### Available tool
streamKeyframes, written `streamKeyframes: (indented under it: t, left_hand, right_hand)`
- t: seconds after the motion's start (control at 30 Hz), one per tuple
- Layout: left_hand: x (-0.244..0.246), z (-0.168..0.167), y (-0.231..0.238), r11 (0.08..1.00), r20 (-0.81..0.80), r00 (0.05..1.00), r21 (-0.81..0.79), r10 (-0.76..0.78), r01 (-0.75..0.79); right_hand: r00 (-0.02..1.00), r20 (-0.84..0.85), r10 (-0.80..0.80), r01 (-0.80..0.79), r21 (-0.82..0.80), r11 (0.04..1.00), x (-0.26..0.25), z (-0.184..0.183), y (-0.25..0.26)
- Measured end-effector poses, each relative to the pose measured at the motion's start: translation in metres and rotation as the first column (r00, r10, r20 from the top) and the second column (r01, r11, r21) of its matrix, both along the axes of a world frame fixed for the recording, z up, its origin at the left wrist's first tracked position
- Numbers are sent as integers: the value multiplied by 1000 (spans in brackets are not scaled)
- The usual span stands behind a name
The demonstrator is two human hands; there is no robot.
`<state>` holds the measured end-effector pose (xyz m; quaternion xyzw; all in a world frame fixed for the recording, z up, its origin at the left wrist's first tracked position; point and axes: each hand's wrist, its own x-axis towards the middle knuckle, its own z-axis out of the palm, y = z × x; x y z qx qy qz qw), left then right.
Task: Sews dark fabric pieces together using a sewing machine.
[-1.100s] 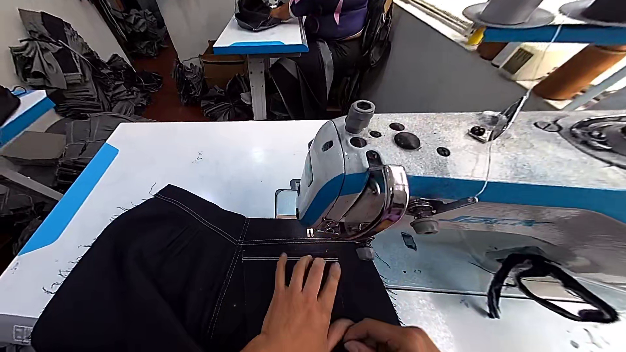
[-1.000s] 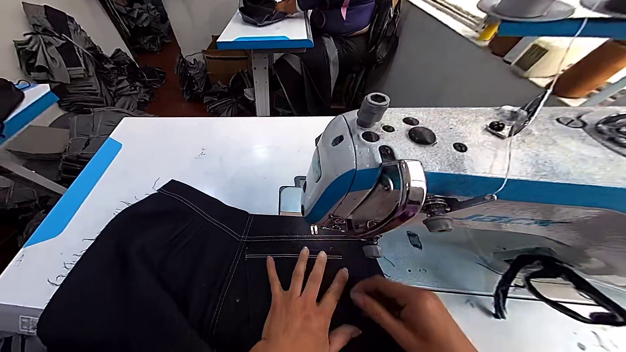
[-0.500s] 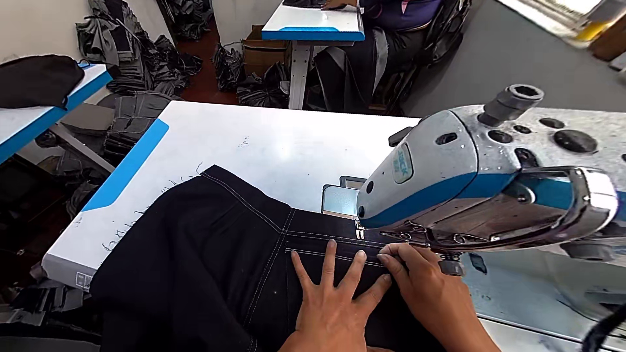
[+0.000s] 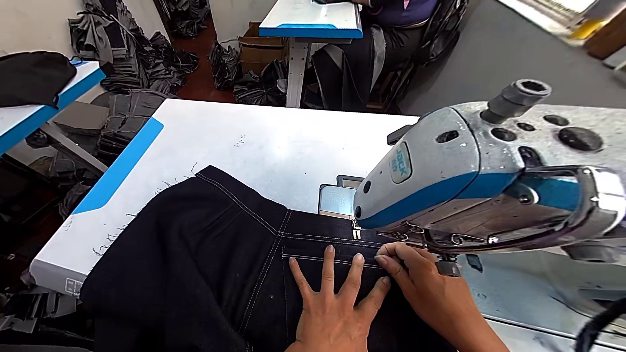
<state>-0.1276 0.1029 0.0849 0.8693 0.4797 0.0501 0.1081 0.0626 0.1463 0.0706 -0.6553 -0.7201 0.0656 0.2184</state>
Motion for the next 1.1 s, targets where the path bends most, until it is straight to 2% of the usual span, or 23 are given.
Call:
streamKeyframes:
  t: [0.27,0.33,0.43,0.5,0.6,0.7,0.87,1.1]
  left_hand:
    - [2,-4,0,996,-17,1000,84,-15,16]
    - [2,-5,0,995,-15,1000,96,-11,12]
    - [2,-6,0,992,-1,1000,129,-6,6]
    - [2,-6,0,989,-1,1000,151,-7,7]
    - [2,-8,0,984,-13,1000,179,-11,13]
    - [1,-9,0,976,-32,999,216,-18,24]
    - [0,-8,1,975,-71,997,217,-31,46]
    - [1,-8,1,973,-79,996,225,-37,54]
  right_hand:
    - [1000,0,-15,15,14,1000,-1,1,-2]
    - [998,-50,-23,24,18,1000,0,0,-2]
    - [985,-166,-51,78,156,985,5,-1,-11]
    - [993,-103,-50,76,259,963,5,1,-26]
    - [994,109,7,-27,184,983,-4,-9,-49]
    - [976,218,-3,-32,154,988,-11,-19,-56]
    - [964,267,-13,-35,174,984,-11,-20,-55]
    - [969,248,-8,-36,174,984,-11,-20,-54]
